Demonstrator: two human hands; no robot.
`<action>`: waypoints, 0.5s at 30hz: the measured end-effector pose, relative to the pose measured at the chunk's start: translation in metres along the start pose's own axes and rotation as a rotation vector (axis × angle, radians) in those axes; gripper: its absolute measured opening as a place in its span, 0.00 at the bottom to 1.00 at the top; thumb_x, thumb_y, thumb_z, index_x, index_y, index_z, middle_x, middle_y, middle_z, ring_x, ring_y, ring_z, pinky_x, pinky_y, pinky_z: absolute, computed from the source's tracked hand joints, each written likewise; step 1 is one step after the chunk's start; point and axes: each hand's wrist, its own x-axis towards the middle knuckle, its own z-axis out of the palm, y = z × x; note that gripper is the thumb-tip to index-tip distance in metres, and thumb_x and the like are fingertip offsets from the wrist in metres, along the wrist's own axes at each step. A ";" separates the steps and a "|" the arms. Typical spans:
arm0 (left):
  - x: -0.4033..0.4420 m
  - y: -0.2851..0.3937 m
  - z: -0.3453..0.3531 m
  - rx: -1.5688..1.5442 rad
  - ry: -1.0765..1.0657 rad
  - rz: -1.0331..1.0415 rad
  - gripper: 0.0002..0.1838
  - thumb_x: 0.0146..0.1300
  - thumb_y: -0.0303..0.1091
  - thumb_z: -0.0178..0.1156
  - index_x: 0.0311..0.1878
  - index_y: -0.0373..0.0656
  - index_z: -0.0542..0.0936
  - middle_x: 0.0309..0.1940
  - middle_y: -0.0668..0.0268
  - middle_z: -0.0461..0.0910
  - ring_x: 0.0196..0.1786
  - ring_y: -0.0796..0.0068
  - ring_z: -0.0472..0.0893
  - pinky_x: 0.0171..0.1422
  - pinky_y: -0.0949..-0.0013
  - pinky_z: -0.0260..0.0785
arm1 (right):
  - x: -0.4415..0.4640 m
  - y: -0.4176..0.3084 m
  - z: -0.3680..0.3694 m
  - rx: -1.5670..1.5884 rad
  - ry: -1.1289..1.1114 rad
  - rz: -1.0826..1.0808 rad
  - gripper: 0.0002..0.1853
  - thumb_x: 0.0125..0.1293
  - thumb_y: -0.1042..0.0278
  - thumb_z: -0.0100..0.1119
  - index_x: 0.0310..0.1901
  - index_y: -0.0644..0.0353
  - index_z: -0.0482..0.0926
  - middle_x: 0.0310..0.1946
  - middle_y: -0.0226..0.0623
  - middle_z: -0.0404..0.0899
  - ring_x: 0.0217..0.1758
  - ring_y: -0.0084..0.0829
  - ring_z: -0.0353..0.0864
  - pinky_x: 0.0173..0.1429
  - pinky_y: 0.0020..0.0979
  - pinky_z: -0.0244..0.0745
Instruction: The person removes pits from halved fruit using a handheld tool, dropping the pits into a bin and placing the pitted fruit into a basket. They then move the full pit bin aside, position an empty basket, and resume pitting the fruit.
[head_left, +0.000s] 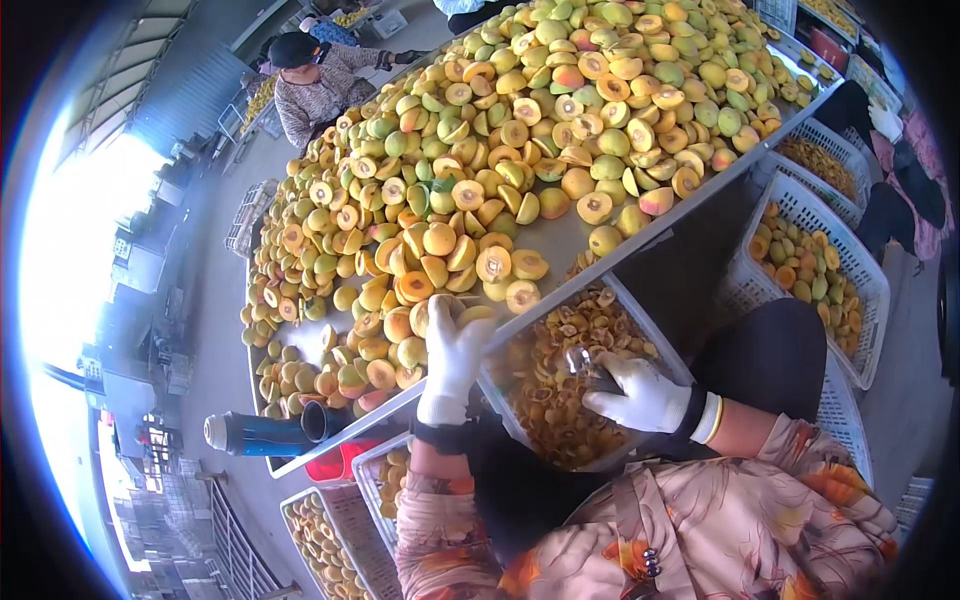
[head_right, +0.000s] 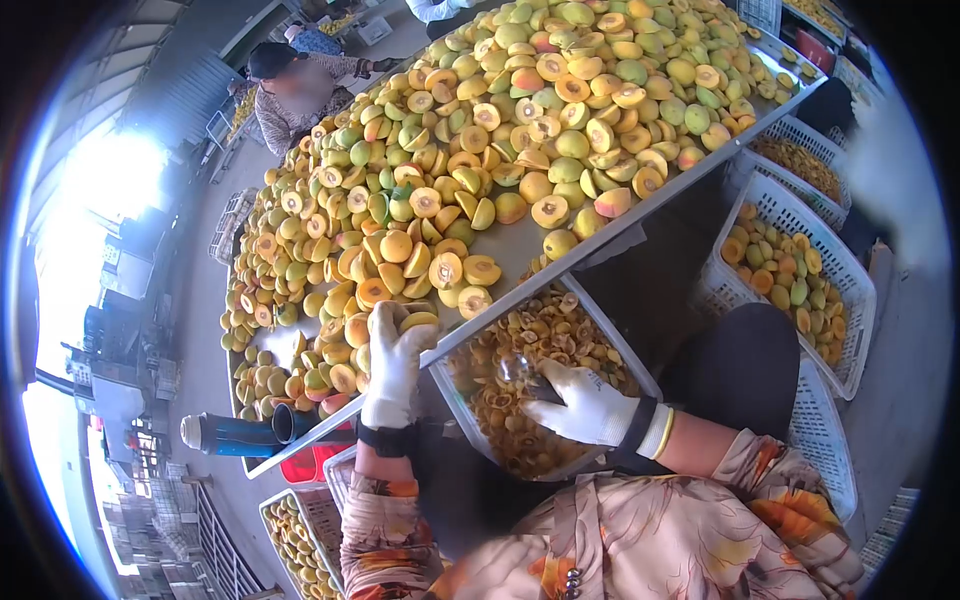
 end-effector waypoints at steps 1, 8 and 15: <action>-0.017 0.021 0.002 -0.250 -0.004 -0.117 0.18 0.57 0.31 0.61 0.50 0.37 0.74 0.40 0.56 0.78 0.43 0.58 0.83 0.49 0.59 0.78 | 0.002 -0.020 -0.002 0.021 -0.014 0.004 0.19 0.66 0.62 0.66 0.51 0.65 0.74 0.36 0.53 0.84 0.42 0.54 0.86 0.44 0.46 0.78; -0.100 0.070 0.032 -0.663 0.036 -0.079 0.26 0.74 0.43 0.55 0.65 0.30 0.73 0.51 0.52 0.82 0.49 0.65 0.83 0.56 0.64 0.77 | -0.009 -0.059 0.020 -0.120 0.114 -0.420 0.11 0.69 0.67 0.61 0.48 0.61 0.74 0.35 0.47 0.83 0.36 0.51 0.85 0.42 0.42 0.79; -0.141 0.092 0.057 -0.698 0.262 -0.031 0.23 0.79 0.45 0.55 0.57 0.31 0.80 0.43 0.54 0.86 0.41 0.72 0.83 0.47 0.70 0.77 | -0.041 -0.059 0.024 -0.758 0.090 -0.660 0.08 0.75 0.72 0.52 0.50 0.66 0.75 0.43 0.41 0.81 0.46 0.36 0.84 0.52 0.34 0.78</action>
